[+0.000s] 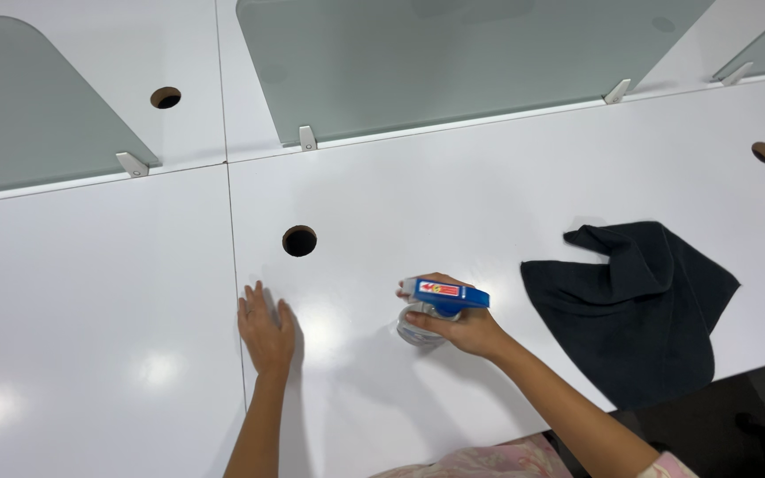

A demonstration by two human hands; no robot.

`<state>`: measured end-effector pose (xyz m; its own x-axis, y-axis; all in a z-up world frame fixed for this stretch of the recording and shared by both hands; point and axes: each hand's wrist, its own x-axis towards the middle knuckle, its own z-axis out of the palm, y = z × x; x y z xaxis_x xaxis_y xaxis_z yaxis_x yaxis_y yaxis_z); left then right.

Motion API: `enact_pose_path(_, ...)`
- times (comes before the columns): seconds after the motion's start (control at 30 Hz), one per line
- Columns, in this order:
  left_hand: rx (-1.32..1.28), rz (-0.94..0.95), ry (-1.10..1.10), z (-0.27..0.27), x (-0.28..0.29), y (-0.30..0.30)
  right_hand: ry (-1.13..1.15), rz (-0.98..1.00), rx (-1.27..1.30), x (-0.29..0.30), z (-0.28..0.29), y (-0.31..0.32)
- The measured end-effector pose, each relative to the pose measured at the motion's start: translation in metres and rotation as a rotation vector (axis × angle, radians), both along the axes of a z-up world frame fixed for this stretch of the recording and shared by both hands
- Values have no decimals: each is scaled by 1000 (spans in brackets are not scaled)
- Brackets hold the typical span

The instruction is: The person sprays a cleaning solution on a white table and then wipes the surface using a black cloth.

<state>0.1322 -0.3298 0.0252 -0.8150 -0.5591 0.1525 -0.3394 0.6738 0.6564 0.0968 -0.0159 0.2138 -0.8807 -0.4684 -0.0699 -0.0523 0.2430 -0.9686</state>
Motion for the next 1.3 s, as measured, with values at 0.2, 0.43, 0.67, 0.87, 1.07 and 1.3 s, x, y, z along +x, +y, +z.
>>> enact_pose_path(0.2, -246, -65, -29, -19, -6, 5, -110, -280, -16, 18, -13, 1)
enact_pose_path(0.43, -213, -47, -55, -9, -4, 8, 105, -239, -65, 15, -25, 34)
enact_pose_path(0.67, -178, -36, -47, -16, -4, 9, 201, -632, -318, -3, 14, 107)
enact_pose_path(0.87, -84, -243, 90, -23, -49, 150, 257, -779, 28, 28, 14, 119)
enact_pose_path(1.07, -201, -899, -70, -2, -30, 278, 191, -785, 34, 52, 19, 123)
enact_pose_path(1.3, -116, -946, -60, -4, -27, 261, 36, -728, 45, 59, 20, 119)
